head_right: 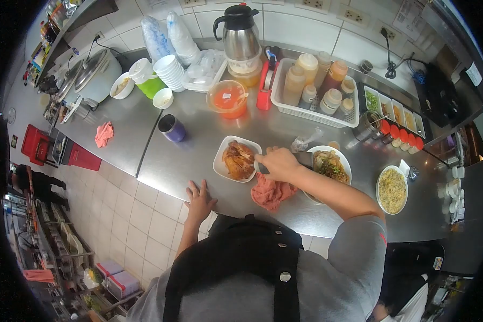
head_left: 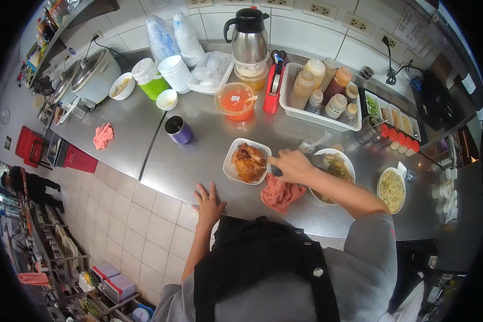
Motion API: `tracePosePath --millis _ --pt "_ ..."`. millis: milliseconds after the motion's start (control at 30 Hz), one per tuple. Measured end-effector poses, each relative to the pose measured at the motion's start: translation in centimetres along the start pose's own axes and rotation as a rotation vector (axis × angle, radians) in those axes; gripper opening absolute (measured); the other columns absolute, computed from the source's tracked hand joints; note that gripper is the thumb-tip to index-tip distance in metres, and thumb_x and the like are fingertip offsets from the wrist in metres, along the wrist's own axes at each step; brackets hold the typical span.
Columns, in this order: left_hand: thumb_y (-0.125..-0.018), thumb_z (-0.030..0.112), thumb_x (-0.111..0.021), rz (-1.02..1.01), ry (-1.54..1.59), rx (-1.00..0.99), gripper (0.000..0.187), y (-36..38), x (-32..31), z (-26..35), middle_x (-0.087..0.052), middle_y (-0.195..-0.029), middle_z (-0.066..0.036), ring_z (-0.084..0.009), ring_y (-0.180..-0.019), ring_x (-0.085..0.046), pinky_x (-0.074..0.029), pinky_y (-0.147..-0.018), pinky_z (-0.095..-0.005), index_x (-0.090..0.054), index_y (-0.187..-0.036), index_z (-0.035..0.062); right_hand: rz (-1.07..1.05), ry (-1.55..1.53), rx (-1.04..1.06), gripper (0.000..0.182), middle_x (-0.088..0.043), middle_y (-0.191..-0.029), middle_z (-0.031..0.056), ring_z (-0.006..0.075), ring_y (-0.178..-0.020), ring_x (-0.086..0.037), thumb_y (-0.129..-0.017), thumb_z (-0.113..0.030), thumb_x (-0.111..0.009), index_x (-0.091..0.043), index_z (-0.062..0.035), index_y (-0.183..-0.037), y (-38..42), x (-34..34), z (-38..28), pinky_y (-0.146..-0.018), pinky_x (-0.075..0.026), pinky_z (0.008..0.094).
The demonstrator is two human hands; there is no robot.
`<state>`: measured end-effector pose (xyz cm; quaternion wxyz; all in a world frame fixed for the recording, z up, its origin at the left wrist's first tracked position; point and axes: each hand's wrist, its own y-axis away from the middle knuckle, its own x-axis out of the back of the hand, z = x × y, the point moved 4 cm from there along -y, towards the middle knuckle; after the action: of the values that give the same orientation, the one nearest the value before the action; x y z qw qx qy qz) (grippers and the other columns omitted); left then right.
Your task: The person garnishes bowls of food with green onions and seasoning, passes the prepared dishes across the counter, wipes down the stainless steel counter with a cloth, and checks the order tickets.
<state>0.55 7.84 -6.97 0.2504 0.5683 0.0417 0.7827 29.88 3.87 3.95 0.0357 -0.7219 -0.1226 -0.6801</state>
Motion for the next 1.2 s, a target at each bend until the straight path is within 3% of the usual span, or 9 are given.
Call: tracePosePath --millis 200,267,400,533,667,833,1067,1200 --pt "-0.078 0.033 -0.072 0.02 -0.004 -0.005 0.087 0.0 -0.2 -0.1 0.001 -0.153 -0.027 -0.0529 -0.138 -0.006 -0.023 -0.094 -0.0767 -0.021 -0.149 0.0217 -0.004 0.037 0.071 0.049 -0.061 -0.089 0.0163 0.0314 -0.083 -0.062 -0.064 -0.03 -0.078 -0.057 -0.0115 -0.104 -3.4 0.5 -1.3 -0.069 -0.052 0.0389" --pt "-0.078 0.033 -0.072 0.021 -0.003 -0.006 0.088 0.0 -0.2 -0.1 0.0 -0.153 -0.027 -0.0529 -0.138 -0.007 -0.023 -0.094 -0.0766 -0.021 -0.149 0.0218 0.063 0.093 0.011 0.044 -0.063 -0.092 0.0145 0.0285 -0.085 -0.063 -0.064 -0.028 -0.078 -0.059 -0.0113 -0.1 -4.7 0.5 -0.6 -0.067 -0.053 0.0369" --pt "-0.078 0.034 -0.072 0.04 -0.027 -0.009 0.088 0.1 -0.3 -0.2 -0.001 -0.153 -0.027 -0.0531 -0.138 -0.008 -0.025 -0.093 -0.0766 -0.021 -0.149 0.022 0.09 0.094 -0.062 0.049 -0.061 -0.09 0.0154 0.031 -0.084 -0.062 -0.062 -0.026 -0.078 -0.057 -0.0119 -0.103 -5.2 0.4 1.6 -0.07 -0.051 0.0387" --pt "-0.079 0.035 -0.072 0.045 -0.05 -0.011 0.088 0.1 -0.3 0.0 -0.001 -0.153 -0.027 -0.0536 -0.138 -0.008 -0.027 -0.092 -0.0767 -0.021 -0.149 0.0222 -0.05 0.172 -0.094 0.046 -0.062 -0.089 0.0139 0.0297 -0.088 -0.062 -0.06 -0.025 -0.079 -0.06 -0.0128 -0.101 -3.1 0.5 1.7 -0.072 -0.051 0.0369" --pt "-0.079 0.035 -0.071 0.042 -0.053 -0.02 0.088 -0.2 -0.6 -0.2 -0.001 -0.153 -0.027 -0.0542 -0.137 -0.008 -0.026 -0.092 -0.0769 -0.02 -0.149 0.022 -0.179 0.156 0.015 0.042 -0.063 -0.092 0.0121 0.0284 -0.088 -0.064 -0.065 -0.024 -0.077 -0.062 -0.0155 -0.102 -1.5 -0.2 -0.3 -0.068 -0.053 0.0374" --pt "-0.079 0.037 -0.07 0.03 -0.062 -0.011 0.087 -0.3 -0.6 -0.2 0.0 -0.153 -0.028 -0.0544 -0.137 -0.007 -0.025 -0.093 -0.077 -0.02 -0.149 0.0216 0.019 0.161 -0.067 0.037 -0.063 -0.092 0.012 0.0281 -0.087 -0.063 -0.067 -0.021 -0.074 -0.061 -0.0154 -0.101 -2.1 -0.2 1.2 -0.067 -0.052 0.0369" --pt "-0.08 0.038 -0.07 0.032 -0.063 -0.023 0.088 -0.3 -0.8 -0.3 0.0 -0.153 -0.028 -0.0542 -0.137 -0.007 -0.024 -0.093 -0.077 -0.019 -0.149 0.0221 -0.114 0.155 -0.023 0.028 -0.063 -0.092 0.0132 0.0273 -0.086 -0.063 -0.071 -0.015 -0.068 -0.061 -0.0135 -0.098 -0.4 0.3 -0.2 -0.065 -0.052 0.0369" --pt "-0.08 0.038 -0.07 0.025 -0.064 -0.018 0.088 -0.3 -0.8 -0.2 -0.001 -0.152 -0.029 -0.0542 -0.137 -0.008 -0.024 -0.093 -0.0773 -0.019 -0.149 0.0213 0.014 0.124 -0.032 0.024 -0.062 -0.091 0.0111 0.0269 -0.086 -0.063 -0.075 -0.015 -0.063 -0.061 -0.0134 -0.098 -1.3 -0.7 0.2 -0.065 -0.052 0.0364"
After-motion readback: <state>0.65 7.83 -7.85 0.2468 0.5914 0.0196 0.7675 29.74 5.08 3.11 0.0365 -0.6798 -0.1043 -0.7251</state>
